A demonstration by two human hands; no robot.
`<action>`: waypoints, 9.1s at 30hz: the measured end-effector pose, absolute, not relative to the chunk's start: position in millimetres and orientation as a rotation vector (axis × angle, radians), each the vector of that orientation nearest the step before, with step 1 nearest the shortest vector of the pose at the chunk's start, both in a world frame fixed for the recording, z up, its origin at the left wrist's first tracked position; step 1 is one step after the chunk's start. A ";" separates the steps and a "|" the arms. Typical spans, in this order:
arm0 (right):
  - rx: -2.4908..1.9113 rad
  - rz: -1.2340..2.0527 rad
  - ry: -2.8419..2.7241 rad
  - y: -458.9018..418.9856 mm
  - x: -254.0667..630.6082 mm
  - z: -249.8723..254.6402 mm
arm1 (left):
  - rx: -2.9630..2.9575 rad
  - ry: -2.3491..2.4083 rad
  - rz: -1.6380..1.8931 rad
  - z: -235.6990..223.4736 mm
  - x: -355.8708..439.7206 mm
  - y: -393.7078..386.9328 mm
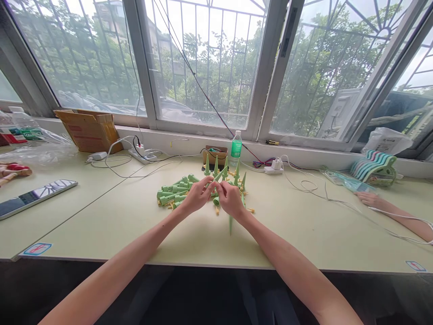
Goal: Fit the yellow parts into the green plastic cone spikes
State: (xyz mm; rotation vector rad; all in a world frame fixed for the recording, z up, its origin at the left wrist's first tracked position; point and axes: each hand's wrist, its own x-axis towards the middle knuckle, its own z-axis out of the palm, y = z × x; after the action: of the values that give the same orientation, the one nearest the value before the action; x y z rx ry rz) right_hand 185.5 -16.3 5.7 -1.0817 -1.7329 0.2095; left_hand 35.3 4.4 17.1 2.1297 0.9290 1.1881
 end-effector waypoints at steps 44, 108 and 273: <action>-1.060 0.473 -1.697 -12.2 188.3 1.5 | 2.087 0.866 1.188 19.8 34.9 4.5; -1.021 0.215 -1.814 -16.4 188.2 0.8 | 1.693 0.670 1.024 25.0 36.3 1.7; -1.054 0.290 -1.808 -16.2 186.6 0.8 | 1.925 0.819 0.879 9.7 36.5 8.5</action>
State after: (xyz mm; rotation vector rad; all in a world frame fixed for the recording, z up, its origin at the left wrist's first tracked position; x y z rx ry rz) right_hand 186.6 -16.2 0.8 -1.0542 -1.8080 0.2900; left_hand 36.5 8.5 9.7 1.9246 0.8191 0.8792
